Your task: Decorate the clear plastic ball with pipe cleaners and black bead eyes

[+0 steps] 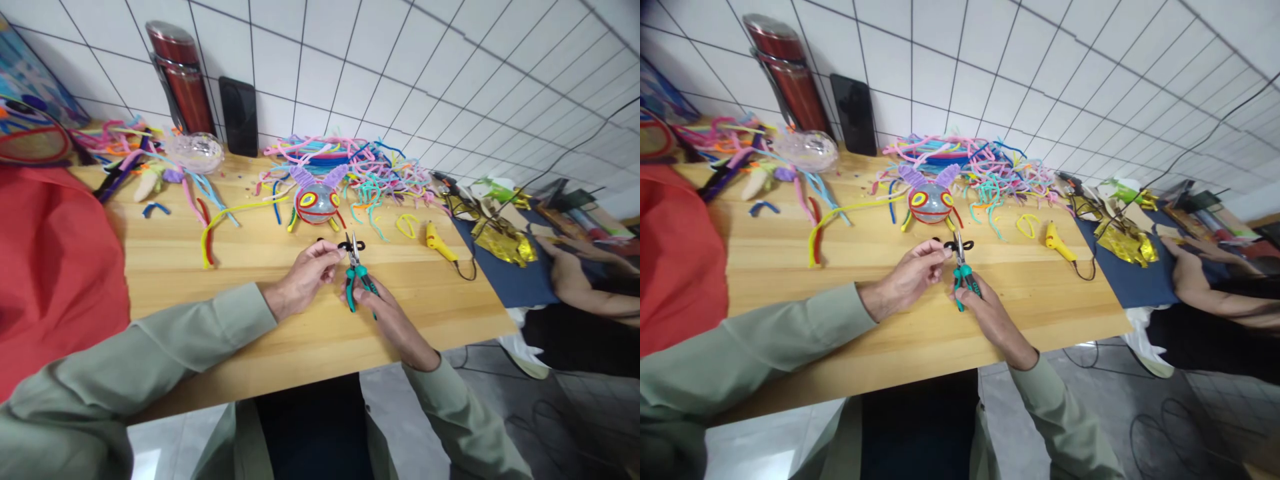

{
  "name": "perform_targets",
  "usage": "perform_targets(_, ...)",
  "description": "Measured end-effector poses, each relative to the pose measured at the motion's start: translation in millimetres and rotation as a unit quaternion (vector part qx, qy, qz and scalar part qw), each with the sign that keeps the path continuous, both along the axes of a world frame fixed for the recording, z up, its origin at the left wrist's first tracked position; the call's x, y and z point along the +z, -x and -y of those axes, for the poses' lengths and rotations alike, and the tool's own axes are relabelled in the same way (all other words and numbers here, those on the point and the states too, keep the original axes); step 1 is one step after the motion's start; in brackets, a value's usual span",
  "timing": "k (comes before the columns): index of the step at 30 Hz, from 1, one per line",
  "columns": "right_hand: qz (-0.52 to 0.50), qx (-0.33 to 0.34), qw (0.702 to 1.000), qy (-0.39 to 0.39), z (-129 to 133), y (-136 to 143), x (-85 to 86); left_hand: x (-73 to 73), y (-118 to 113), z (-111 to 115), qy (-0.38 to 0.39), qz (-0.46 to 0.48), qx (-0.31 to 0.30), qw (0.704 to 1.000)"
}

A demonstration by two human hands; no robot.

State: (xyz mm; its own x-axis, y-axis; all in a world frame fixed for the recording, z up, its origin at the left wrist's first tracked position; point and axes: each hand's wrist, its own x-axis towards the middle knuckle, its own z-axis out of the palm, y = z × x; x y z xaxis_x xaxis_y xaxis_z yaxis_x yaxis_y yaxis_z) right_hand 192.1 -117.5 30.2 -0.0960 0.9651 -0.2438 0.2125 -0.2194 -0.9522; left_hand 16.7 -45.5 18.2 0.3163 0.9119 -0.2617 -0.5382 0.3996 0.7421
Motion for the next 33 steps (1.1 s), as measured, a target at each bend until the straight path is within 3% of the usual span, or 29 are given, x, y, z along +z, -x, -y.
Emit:
perform_targets(10, -0.026, -0.012, 1.0, 0.0, -2.8, 9.0, -4.5, -4.1, -0.6, 1.0, 0.001, -0.002, -0.005, 1.0)
perform_targets(22, 0.056, -0.042, 0.997, -0.034, -5.6, 11.6, -19.1, -4.3, -0.8, 2.1, -0.022, -0.008, -0.01, 1.0)
perform_targets(28, 0.019, 0.009, 0.999, -0.028, -5.0, 2.9, -5.3, -1.9, -0.3, 0.8, -0.006, 0.005, -0.016, 1.0)
perform_targets(33, 0.103, 0.037, 0.993, -0.032, -2.2, -30.1, 8.3, -0.9, 1.5, -1.9, 0.023, 0.013, -0.015, 1.0)
